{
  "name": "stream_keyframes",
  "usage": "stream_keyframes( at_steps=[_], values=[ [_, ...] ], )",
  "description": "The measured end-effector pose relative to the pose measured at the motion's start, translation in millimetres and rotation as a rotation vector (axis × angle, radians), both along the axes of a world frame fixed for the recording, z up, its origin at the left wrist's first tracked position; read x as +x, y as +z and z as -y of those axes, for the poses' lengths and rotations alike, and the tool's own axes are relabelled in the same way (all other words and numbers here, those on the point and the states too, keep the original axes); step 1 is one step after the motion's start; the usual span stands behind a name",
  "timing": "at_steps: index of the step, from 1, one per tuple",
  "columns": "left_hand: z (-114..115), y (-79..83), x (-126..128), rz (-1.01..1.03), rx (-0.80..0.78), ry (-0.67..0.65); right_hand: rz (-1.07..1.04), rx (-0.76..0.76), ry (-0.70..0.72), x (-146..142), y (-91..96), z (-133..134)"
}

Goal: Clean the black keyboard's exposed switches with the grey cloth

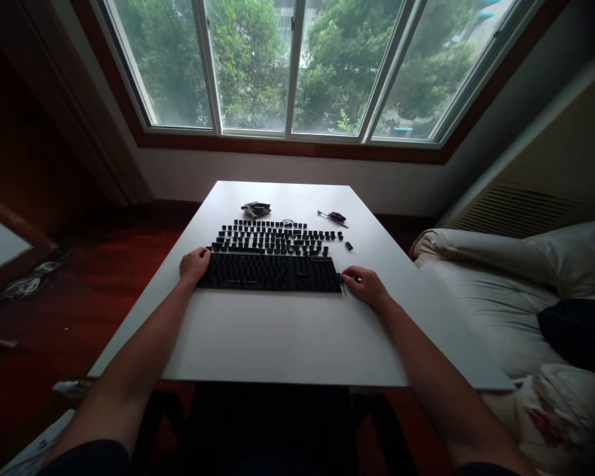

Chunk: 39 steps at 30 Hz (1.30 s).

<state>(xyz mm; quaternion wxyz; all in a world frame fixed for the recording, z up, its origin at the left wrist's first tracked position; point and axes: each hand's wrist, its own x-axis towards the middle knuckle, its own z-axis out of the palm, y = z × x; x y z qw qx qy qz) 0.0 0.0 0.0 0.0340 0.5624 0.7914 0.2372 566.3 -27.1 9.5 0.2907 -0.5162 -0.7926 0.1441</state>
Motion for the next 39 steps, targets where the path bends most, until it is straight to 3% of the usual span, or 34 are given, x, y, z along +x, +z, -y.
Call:
stream_keyframes(
  at_steps=[15, 21, 39],
  values=[
    [-4.1, -3.0, -2.1, 0.003, 0.0, -0.007, 0.082, -0.027, -0.016, -5.5, -2.9, 2.3],
    [-3.4, -2.6, 0.2, 0.045, 0.016, -0.021, 0.154, 0.038, -0.039, -6.0, -6.5, 0.4],
    [1.0, -1.2, -0.7, 0.089, 0.077, -0.202, 0.194, 0.074, -0.089, 1.0, -12.4, -7.2]
  ],
)
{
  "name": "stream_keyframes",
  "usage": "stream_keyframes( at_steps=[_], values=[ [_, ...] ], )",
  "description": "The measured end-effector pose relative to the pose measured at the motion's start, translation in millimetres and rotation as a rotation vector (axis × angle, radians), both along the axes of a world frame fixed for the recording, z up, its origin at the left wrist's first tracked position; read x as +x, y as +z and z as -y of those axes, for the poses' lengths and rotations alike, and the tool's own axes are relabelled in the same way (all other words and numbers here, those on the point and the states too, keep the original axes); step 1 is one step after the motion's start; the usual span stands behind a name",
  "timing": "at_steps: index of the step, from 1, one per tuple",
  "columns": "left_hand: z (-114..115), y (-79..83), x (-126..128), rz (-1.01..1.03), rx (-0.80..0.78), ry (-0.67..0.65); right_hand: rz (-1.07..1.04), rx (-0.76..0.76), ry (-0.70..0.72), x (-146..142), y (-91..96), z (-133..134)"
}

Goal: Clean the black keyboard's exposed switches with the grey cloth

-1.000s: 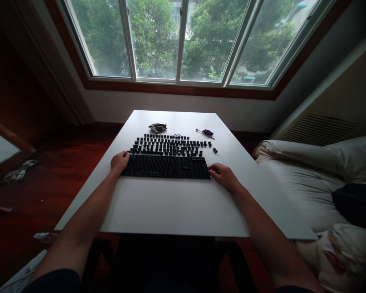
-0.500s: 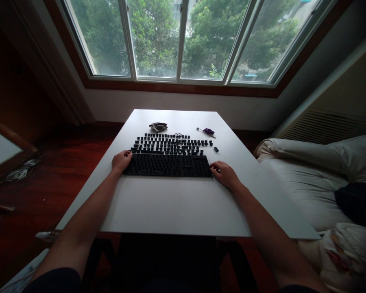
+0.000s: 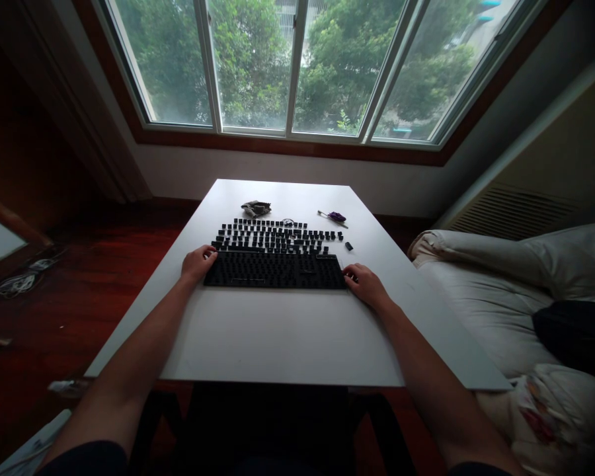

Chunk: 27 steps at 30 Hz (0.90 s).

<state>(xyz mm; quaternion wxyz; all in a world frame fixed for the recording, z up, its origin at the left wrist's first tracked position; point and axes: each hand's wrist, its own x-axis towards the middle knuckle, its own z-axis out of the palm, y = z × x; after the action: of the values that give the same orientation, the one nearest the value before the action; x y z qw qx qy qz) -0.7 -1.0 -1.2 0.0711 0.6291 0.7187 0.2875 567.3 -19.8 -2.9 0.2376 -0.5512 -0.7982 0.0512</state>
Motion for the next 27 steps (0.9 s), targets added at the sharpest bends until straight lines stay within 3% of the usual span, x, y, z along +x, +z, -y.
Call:
stream_keyframes(
  at_steps=[9, 15, 18, 22, 25, 27],
  values=[
    [5.8, 7.7, 8.1, 0.001, 0.037, -0.106, 0.006, -0.043, -0.013, 7.2, 0.8, -4.4],
    [-2.9, 6.7, 2.7, -0.019, 0.077, -0.046, -0.007, -0.1, -0.015, 9.9, 23.6, -26.9],
    [-26.5, 4.9, -12.6, -0.011, 0.096, 0.074, 0.02, -0.119, 0.071, 0.2, 39.2, -56.2],
    [-65.6, -0.8, -28.7, 0.051, -0.003, 0.29, 0.065, -0.111, 0.162, -31.5, 47.5, -119.1],
    [-81.4, -7.4, -30.1, -0.003, -0.099, 0.274, 0.075, -0.098, 0.197, -74.9, 42.5, -172.8],
    [-82.8, -10.8, -28.8, -0.022, -0.077, 0.246, 0.084, -0.096, 0.198, -111.7, 36.8, -203.2]
  ],
)
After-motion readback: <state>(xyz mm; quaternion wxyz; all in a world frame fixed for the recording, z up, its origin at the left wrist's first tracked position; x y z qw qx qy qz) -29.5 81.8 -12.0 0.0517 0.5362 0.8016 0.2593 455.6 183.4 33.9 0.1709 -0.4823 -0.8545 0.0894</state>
